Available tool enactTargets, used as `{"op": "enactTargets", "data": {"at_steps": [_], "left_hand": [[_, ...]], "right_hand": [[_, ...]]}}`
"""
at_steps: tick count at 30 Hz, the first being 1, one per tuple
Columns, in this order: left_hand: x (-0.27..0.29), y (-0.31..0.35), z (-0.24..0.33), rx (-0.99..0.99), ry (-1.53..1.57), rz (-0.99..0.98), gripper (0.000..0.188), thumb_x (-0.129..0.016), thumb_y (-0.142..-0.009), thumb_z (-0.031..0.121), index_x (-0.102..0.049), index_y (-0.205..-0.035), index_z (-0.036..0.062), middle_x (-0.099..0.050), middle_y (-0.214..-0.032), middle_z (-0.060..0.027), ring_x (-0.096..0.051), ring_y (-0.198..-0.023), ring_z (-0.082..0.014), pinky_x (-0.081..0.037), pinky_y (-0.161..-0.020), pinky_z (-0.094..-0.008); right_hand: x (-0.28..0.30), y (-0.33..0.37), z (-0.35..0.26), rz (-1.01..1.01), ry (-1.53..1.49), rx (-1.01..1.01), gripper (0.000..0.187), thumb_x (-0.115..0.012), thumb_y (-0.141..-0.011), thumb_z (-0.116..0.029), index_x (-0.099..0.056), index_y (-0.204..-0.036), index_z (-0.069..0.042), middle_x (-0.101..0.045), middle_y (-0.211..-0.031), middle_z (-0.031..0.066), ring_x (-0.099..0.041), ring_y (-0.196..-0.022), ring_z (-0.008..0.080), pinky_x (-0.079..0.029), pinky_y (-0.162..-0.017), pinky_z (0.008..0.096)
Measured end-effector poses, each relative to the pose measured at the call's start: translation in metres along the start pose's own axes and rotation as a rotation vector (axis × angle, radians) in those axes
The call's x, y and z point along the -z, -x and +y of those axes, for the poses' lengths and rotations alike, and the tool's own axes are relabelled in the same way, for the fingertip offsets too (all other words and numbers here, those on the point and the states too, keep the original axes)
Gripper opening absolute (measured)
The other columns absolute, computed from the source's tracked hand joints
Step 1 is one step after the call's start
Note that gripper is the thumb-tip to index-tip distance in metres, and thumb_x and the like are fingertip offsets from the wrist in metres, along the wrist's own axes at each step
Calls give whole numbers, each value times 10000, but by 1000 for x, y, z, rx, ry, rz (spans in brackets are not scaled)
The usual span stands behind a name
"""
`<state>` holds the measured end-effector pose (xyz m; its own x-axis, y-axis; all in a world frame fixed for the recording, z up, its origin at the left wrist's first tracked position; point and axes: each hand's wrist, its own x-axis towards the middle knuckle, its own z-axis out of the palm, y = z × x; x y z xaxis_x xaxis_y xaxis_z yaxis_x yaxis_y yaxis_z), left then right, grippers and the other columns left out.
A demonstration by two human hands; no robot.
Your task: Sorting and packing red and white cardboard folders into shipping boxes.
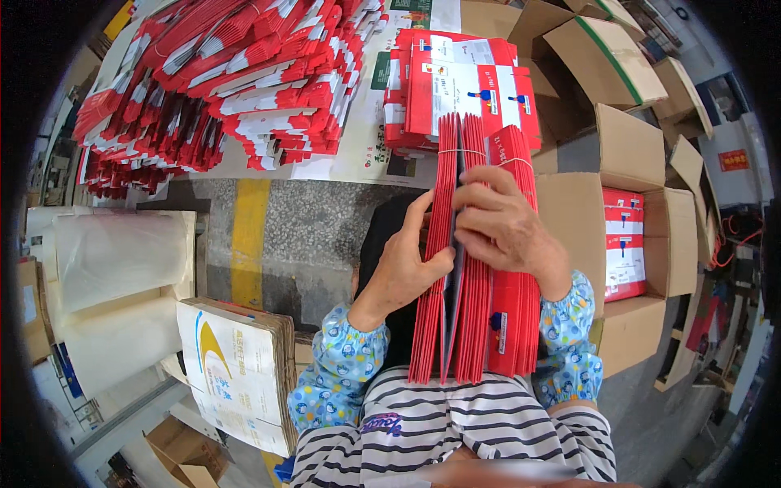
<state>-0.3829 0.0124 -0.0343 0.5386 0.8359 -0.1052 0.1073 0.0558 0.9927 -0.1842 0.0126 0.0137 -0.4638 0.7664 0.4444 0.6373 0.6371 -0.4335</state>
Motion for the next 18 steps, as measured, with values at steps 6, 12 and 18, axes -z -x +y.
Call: {"op": "enactTargets", "data": {"at_steps": [6, 12, 18], "left_hand": [[8, 0, -10, 23, 220, -29, 744, -677, -792, 107, -316, -1439, 39, -544, -1219, -124, -558, -1089, -197, -467, -930, -343], [13, 1, -7, 128, 339, -44, 779, -731, -765, 169, -351, -1432, 37, -520, -1244, -105, -529, -1121, -195, -440, -968, -349], [11, -2, -17, 139, 533, -59, 842, -781, -736, 254, -356, -1422, 13, -496, -1303, -122, -497, -1179, -206, -399, -1025, -363]], "right_hand": [[3, 14, -23, -227, -297, 10, 130, -718, -738, -86, -600, -752, -34, -566, -797, 83, -567, -850, 259, -413, -1012, 451], [7, 26, -22, -156, -358, -105, 143, -720, -775, -117, -655, -880, -45, -567, -753, 76, -574, -765, 250, -390, -1032, 455], [4, 24, -23, -115, -264, -59, 196, -733, -773, -138, -682, -948, -67, -542, -725, 51, -546, -726, 233, -405, -911, 411]]}}
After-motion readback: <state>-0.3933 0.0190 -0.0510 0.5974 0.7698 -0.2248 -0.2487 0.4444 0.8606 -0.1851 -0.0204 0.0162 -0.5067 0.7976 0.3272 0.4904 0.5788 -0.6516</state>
